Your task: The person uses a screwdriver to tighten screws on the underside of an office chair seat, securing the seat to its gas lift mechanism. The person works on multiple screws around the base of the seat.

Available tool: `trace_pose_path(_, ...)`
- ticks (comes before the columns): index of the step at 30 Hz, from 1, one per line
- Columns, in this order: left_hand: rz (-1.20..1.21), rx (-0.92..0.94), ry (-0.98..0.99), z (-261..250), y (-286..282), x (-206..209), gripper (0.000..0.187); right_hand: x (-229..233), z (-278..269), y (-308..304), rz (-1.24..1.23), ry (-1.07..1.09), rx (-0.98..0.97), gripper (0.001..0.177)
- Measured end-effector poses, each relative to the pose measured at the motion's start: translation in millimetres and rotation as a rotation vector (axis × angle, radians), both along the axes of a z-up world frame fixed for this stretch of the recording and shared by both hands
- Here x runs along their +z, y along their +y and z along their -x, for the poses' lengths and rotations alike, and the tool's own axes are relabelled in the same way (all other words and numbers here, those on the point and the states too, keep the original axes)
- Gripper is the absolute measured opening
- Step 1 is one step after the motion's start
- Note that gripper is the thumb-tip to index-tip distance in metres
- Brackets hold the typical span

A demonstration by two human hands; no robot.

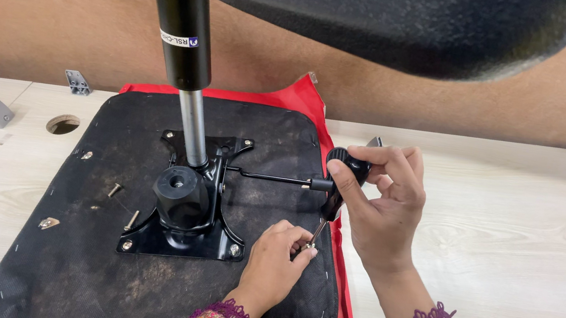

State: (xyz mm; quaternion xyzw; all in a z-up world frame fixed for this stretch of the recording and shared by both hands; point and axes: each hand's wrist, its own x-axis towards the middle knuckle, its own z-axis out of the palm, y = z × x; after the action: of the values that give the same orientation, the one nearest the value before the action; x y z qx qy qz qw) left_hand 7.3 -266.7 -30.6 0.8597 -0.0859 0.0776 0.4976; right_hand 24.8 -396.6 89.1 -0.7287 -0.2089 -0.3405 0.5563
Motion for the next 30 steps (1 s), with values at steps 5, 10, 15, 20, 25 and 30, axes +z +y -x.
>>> trace_pose_path(5,-0.009,0.01,0.055,0,0,2,0.014,12,7,-11,-0.011,0.07,0.223,0.018)
trace_pose_path(10,-0.007,0.008,0.044,0,1,2,0.014,8,1,-11,-0.201,0.166,0.355,0.016)
trace_pose_path(15,0.013,0.0,-0.007,0,1,-1,0.015,-5,-1,-2,0.009,0.012,0.011,0.018)
trace_pose_path(20,-0.003,0.002,0.012,0,1,0,0.015,0,2,0,0.008,-0.008,0.126,0.022)
trace_pose_path(25,-0.007,0.003,0.066,1,1,3,0.015,13,1,-14,-0.081,0.16,0.343,0.026)
trace_pose_path(30,-0.009,-0.002,0.046,1,1,3,0.015,3,-5,-9,-0.084,0.109,0.223,0.021)
